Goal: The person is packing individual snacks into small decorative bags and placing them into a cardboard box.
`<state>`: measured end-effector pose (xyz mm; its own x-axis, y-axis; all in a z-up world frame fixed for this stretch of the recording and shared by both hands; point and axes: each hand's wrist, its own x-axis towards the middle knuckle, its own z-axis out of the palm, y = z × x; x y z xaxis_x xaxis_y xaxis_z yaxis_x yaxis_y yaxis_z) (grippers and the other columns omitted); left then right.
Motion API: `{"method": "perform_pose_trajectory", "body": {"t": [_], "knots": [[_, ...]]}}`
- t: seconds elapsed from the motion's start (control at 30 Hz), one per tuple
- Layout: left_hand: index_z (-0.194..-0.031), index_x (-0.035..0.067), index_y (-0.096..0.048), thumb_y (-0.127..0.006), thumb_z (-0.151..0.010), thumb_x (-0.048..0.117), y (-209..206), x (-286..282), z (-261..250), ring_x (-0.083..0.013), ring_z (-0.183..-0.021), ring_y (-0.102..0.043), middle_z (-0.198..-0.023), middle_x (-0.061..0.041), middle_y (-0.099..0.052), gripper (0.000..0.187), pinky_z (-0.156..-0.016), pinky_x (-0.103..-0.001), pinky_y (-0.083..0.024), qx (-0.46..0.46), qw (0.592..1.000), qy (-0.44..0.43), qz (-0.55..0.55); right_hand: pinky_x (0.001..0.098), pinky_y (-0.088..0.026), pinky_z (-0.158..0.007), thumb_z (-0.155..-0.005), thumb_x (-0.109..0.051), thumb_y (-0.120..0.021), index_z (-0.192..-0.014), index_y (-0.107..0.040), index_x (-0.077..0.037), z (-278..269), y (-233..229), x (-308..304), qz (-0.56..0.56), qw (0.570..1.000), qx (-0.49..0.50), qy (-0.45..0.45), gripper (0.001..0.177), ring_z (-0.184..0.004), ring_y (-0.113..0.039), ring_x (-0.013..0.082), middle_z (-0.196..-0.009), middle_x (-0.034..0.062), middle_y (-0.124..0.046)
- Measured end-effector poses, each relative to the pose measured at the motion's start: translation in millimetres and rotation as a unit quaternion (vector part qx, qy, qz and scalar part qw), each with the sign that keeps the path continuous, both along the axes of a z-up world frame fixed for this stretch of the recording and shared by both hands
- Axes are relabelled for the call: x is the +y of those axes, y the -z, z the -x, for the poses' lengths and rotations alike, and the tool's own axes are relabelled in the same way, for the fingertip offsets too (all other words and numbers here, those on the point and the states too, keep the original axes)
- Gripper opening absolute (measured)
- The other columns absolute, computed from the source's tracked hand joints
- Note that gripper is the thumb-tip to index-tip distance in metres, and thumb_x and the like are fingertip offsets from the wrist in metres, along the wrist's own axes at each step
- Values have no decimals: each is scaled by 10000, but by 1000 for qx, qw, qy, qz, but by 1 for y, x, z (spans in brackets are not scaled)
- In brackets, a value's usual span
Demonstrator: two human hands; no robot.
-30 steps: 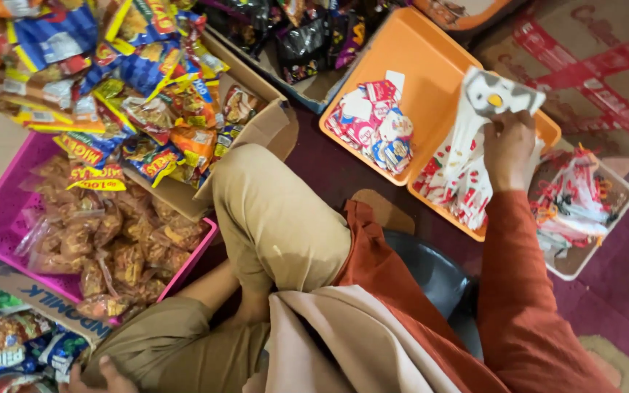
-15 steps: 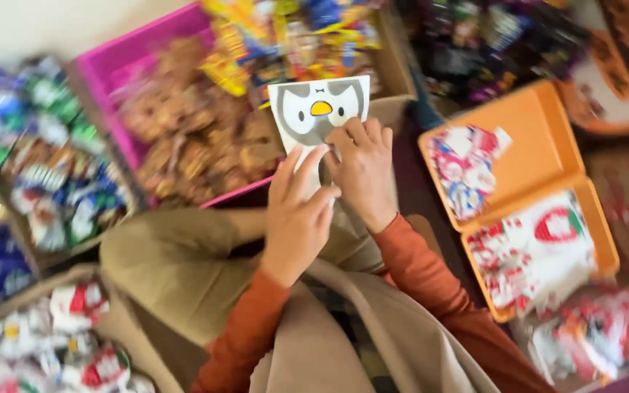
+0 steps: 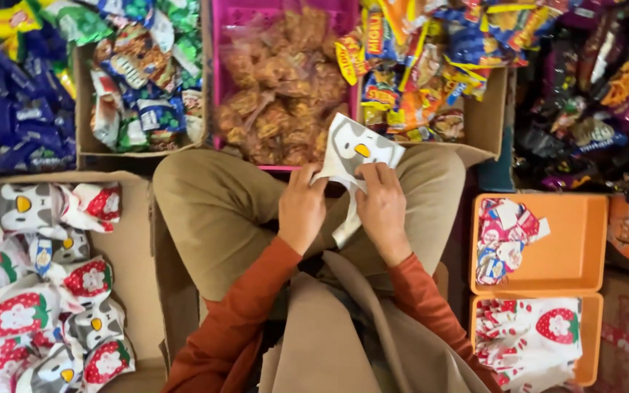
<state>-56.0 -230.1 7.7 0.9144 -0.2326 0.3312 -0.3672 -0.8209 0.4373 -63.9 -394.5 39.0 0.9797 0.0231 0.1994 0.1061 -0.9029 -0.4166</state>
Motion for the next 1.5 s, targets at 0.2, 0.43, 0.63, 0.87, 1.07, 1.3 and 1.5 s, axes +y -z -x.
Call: {"method": "perform_pose_trajectory", "body": {"t": [0.2,0.43,0.63,0.87,1.07,1.3,1.5], "knots": [[-913,64,-755,-717,-907,424,-16,24,-6,-263,-1013,-642,-1061,-45,-618,362,-793,-316,-552,39,997,-45,42,398,-568,-802,-810,52,-723,-983,-691,-124,-13,0,0,-112,993,28,-21,249,-917,-700,345,-928,50,-647],[-840,112,-750,-740,-900,152,-16,23,-13,-241,-865,-681,-848,-25,-661,73,-759,-305,-561,10,992,-59,111,396,-554,-853,-867,29,-762,-965,-737,-98,-29,-5,9,-137,988,-71,23,162,-941,-666,320,-962,61,-628],[-862,156,-783,-639,-875,-43,-14,26,-17,-235,-842,-710,-837,-20,-696,246,-803,-326,-581,119,931,-39,343,389,-548,-898,-858,122,-638,-937,-750,-52,-27,29,1,-363,929,77,-2,222,-988,-722,266,-956,111,-757],[-698,-32,-608,-567,-727,-44,33,27,-2,-148,-643,-617,-668,-81,-575,52,-613,-274,-576,327,549,-97,763,209,-520,-602,-854,34,-726,-995,-760,-52,-25,56,-37,-469,854,222,22,169,-713,-604,75,-820,34,-706],[-1085,82,-565,-548,-1002,132,24,44,-2,-140,-886,-731,-942,-32,-666,98,-746,-275,-638,300,492,-89,812,167,-476,-372,-996,-32,-625,-1224,-539,-52,-27,50,-41,-746,639,185,-15,244,-466,-612,76,-767,48,-654],[-1236,104,-512,-551,-1021,262,6,42,1,-228,-1052,-723,-1162,-108,-684,270,-875,-408,-648,293,392,53,870,235,-613,-592,-1039,3,-534,-1208,-529,-64,-31,20,2,-845,532,59,6,182,-667,-687,147,-799,69,-626],[-1203,-13,-607,-774,-865,12,-7,70,-5,-186,-733,-698,-903,-139,-672,378,-591,-335,-682,309,674,-72,667,247,-633,-612,-1056,-27,-526,-1132,-523,-67,-35,11,9,-785,617,4,51,86,-648,-667,126,-776,51,-595]]}}
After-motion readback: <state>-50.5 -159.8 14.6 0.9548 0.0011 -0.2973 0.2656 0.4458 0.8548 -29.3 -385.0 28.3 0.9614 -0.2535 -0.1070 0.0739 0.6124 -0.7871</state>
